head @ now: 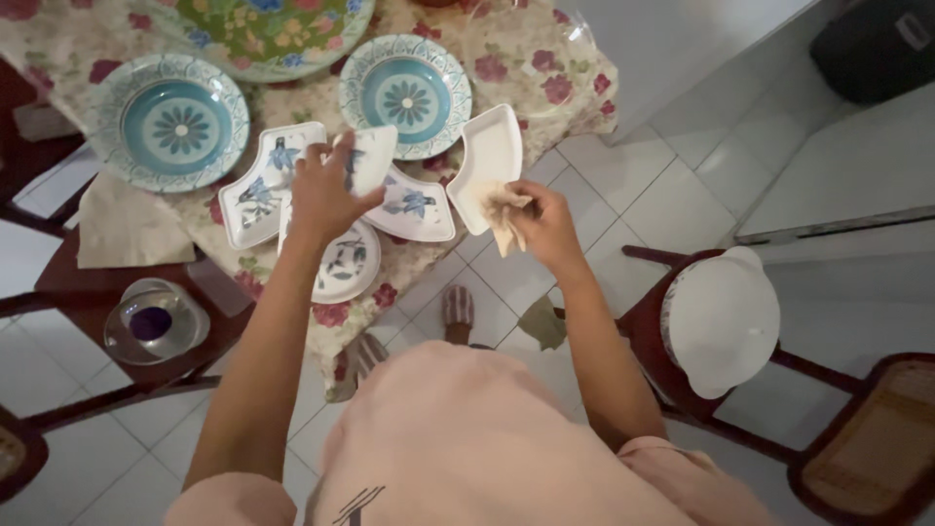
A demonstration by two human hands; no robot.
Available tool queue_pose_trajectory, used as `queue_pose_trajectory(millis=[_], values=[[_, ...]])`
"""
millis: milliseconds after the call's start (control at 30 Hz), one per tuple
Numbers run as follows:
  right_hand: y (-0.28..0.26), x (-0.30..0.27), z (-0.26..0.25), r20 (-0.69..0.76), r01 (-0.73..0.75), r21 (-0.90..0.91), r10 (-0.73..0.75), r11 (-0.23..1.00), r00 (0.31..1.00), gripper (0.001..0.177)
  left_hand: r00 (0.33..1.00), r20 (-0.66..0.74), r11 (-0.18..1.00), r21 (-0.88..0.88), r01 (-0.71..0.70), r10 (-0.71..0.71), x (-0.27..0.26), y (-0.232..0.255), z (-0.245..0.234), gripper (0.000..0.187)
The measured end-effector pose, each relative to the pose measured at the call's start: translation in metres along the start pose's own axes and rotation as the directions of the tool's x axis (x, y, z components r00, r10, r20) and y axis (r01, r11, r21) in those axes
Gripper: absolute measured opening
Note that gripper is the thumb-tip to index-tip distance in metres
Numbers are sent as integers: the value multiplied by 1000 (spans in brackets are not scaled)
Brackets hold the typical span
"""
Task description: The person wipes several ceramic dishes with a cloth on a table, including small square plates, a large oval platter, and a round bowl. After wiping, the person arranges the dishes on the table and tears off a sheet of paper towel.
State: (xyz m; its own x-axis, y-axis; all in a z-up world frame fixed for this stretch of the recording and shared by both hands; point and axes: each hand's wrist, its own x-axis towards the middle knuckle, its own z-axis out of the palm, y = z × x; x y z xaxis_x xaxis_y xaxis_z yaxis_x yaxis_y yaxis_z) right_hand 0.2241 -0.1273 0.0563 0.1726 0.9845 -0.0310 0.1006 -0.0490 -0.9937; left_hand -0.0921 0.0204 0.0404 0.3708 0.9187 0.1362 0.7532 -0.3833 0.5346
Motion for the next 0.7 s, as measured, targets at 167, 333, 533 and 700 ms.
queue_pose_trajectory(millis=[167,333,533,700], values=[[0,6,6,-48,-108,161,117,981,992,33,987,97,979,176,108,-126,-6,-14,23,97],[-3,5,11,-8,-214,491,250,845,968,42,991,37,975,189,118,-127,-11,-27,42,102],[-14,0,12,147,-290,663,259,691,955,52,983,48,965,203,166,-179,-14,-31,51,107],[-30,-9,19,273,-359,663,234,657,933,55,975,82,970,148,193,-207,-15,-34,53,107]])
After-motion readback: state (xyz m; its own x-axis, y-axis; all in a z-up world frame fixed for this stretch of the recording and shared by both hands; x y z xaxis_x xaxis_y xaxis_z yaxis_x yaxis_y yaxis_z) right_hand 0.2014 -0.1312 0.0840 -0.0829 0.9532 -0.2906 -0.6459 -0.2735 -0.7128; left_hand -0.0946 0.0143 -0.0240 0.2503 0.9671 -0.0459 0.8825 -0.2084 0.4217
